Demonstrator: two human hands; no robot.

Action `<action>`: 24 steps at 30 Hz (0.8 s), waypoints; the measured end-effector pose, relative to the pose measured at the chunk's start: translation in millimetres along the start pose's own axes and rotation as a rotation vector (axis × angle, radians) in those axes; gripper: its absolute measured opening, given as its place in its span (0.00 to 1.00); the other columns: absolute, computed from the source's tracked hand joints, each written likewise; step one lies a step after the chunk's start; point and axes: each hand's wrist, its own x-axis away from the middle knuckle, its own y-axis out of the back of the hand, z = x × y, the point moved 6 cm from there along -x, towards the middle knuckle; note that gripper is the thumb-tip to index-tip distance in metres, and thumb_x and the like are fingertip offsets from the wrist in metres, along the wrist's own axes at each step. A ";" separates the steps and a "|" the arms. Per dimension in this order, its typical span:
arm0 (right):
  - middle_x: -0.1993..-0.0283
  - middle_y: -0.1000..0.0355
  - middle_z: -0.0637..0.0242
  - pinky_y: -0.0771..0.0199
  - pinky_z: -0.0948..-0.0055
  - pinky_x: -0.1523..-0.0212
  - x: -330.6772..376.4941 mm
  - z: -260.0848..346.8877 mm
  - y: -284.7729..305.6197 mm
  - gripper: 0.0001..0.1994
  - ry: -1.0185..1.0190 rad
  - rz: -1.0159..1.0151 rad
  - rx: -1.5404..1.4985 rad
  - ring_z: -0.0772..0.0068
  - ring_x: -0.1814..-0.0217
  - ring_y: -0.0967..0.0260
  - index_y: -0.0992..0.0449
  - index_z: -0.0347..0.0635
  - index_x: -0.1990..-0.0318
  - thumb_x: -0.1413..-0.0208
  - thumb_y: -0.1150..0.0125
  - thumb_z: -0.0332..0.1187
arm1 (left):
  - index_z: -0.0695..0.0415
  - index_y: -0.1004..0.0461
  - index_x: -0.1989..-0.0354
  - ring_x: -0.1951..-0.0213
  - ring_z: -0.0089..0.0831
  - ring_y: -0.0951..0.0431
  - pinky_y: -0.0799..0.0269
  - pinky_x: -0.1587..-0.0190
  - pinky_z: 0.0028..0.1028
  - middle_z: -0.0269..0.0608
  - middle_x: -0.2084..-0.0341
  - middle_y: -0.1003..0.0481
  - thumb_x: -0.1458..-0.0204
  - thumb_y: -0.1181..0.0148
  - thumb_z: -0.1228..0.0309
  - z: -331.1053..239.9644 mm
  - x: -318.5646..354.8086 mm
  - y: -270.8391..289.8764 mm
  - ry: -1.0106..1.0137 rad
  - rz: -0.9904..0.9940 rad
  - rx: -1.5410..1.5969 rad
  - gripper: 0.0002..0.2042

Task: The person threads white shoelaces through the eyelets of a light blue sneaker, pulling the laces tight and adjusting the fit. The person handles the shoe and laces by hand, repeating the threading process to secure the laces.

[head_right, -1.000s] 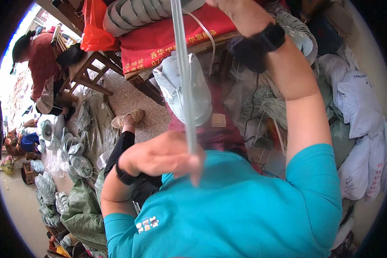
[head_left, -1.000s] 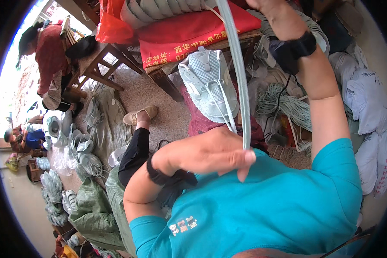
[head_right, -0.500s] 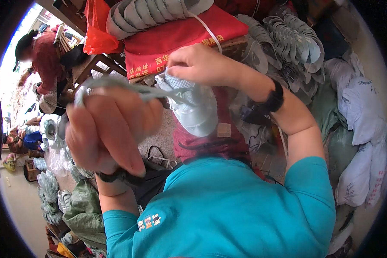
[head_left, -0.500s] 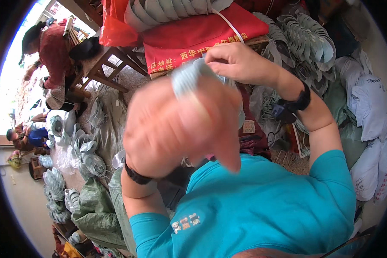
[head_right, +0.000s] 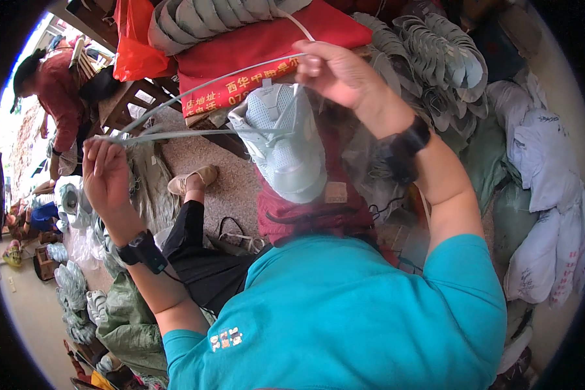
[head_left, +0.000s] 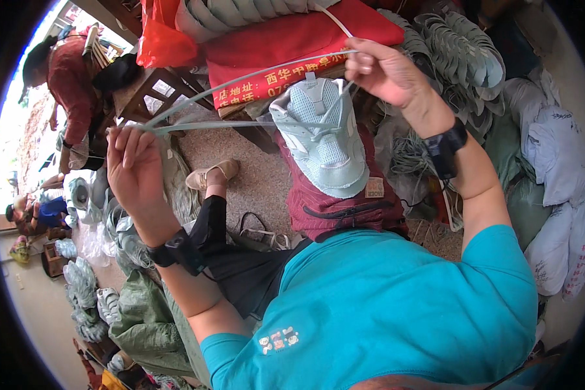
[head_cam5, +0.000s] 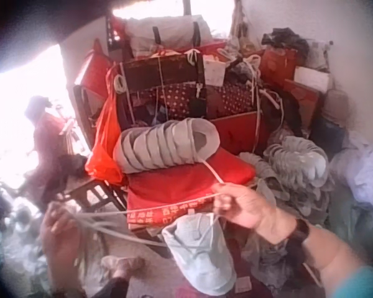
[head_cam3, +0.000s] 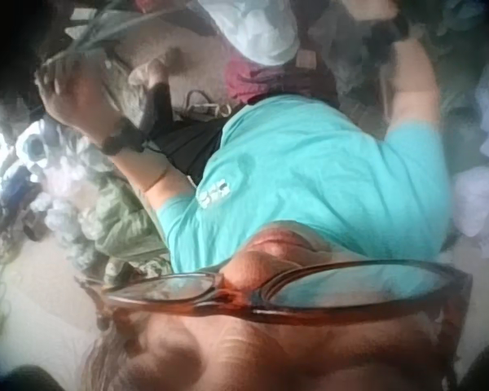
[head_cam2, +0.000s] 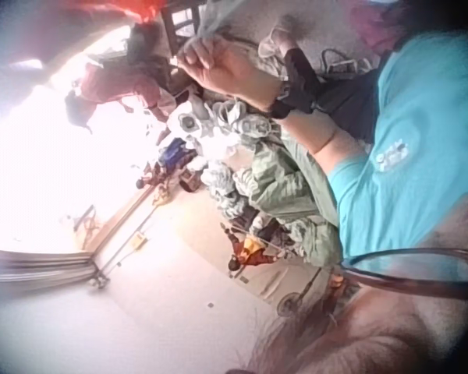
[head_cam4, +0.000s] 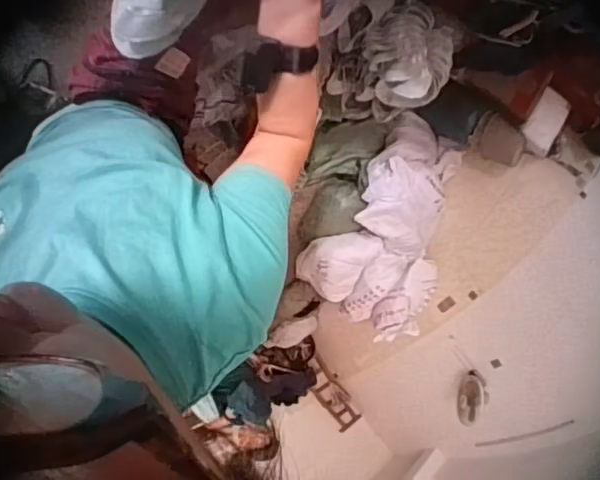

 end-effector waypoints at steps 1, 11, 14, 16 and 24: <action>0.82 0.45 0.80 0.35 0.79 0.67 4.7 4.1 19.6 0.06 -0.005 -0.033 -0.071 0.84 0.76 0.44 0.28 0.39 0.57 0.38 0.43 0.31 | 0.61 0.32 0.64 0.81 0.18 0.40 0.43 0.69 0.25 0.30 0.79 0.38 0.35 0.56 0.72 -11.5 0.5 22.2 -0.006 -0.053 0.023 0.08; 0.84 0.49 0.76 0.54 0.79 0.85 104.4 54.8 283.1 0.01 -0.018 -0.734 -0.146 0.82 0.88 0.56 0.37 0.40 0.62 0.37 0.53 0.24 | 0.57 0.31 0.74 0.77 0.28 0.32 0.37 0.66 0.29 0.34 0.80 0.30 0.42 0.55 0.74 -144.7 100.9 338.8 -0.188 -0.903 0.074 0.09; 0.83 0.40 0.69 0.43 0.71 0.83 192.4 87.7 392.2 0.05 -0.018 -0.662 0.982 0.75 0.86 0.44 0.27 0.38 0.69 0.42 0.46 0.28 | 0.57 0.31 0.75 0.78 0.28 0.33 0.36 0.69 0.28 0.34 0.80 0.30 0.43 0.57 0.75 -192.4 128.6 401.5 -0.252 -0.897 0.045 0.10; 0.78 0.27 0.59 0.30 0.66 0.76 247.4 87.9 426.7 0.08 -0.293 -0.932 1.930 0.64 0.78 0.27 0.21 0.39 0.77 0.59 0.35 0.34 | 0.57 0.32 0.75 0.80 0.25 0.34 0.37 0.73 0.24 0.33 0.81 0.32 0.43 0.58 0.75 -188.3 137.2 413.7 -0.238 -0.846 -0.130 0.10; 0.74 0.33 0.73 0.45 0.77 0.84 179.6 -61.4 385.8 0.08 -0.225 -0.915 0.376 0.80 0.83 0.45 0.26 0.42 0.58 0.43 0.42 0.31 | 0.63 0.28 0.50 0.81 0.18 0.33 0.38 0.79 0.18 0.32 0.80 0.30 0.37 0.54 0.69 -13.3 106.2 251.8 0.003 -0.823 -1.092 0.13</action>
